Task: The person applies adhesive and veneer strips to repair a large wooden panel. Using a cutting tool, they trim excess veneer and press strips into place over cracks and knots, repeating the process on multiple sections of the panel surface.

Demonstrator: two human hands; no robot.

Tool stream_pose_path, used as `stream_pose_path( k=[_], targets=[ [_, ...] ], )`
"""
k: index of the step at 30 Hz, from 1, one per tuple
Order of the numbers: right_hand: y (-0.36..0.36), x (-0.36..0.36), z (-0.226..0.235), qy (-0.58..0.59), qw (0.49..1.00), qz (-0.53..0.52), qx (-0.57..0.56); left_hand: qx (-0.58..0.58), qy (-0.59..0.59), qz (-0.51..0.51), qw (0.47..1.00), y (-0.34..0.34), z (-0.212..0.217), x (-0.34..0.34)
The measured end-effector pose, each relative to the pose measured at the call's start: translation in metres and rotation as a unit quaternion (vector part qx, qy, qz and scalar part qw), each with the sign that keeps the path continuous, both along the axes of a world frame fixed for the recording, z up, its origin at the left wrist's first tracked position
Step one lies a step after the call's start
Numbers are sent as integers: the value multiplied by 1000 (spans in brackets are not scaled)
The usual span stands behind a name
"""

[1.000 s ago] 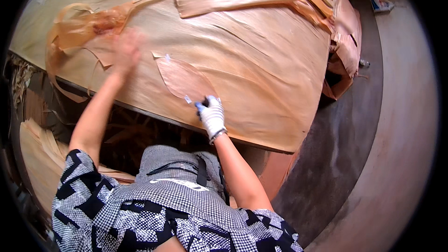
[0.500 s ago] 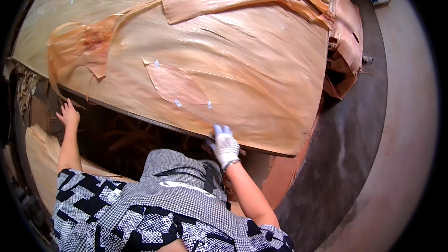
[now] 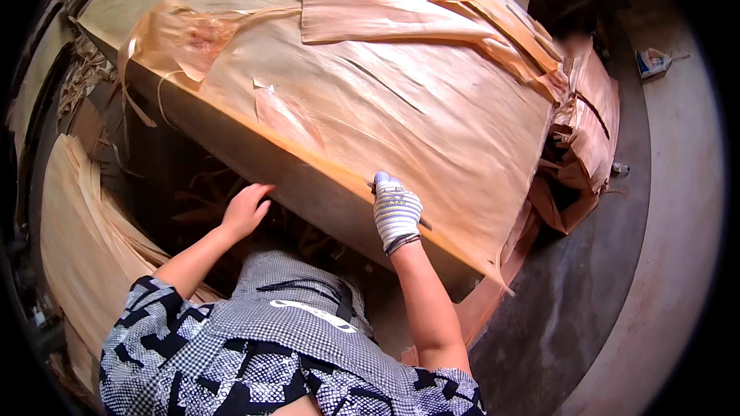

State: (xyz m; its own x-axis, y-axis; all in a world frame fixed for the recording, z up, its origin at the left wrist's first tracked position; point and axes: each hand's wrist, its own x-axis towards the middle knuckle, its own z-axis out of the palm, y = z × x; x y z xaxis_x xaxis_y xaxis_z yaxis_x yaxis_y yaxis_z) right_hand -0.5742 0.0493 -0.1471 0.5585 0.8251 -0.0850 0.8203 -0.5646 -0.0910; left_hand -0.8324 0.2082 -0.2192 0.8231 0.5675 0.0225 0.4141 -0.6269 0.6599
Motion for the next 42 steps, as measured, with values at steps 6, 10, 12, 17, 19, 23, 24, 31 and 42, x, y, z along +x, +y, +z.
stream_pose_path(
  k=[6,10,12,17,19,23,24,31,42],
  targets=[
    [6,3,75,-90,976,78,184,-167,-133,214,953,13,-28,76],
    [10,-5,93,-104,976,63,181,-145,-143,376,904,39,-26,101],
    [9,-5,98,-108,977,48,180,87,-2,224,971,37,-18,109],
    [7,-16,99,-104,973,61,194,195,75,70,975,36,-31,84],
    [-3,-31,90,-43,989,27,137,190,83,45,977,16,-24,55],
    [-32,-68,43,49,998,17,21,138,172,17,975,-24,-37,-35],
    [-42,-75,30,82,996,12,-33,96,197,40,975,-33,-44,-60],
    [-96,-108,1,187,978,-46,-82,10,147,22,989,-27,-52,-111],
    [-231,-60,2,212,973,-92,-25,190,42,-76,978,-98,4,147]
  ],
)
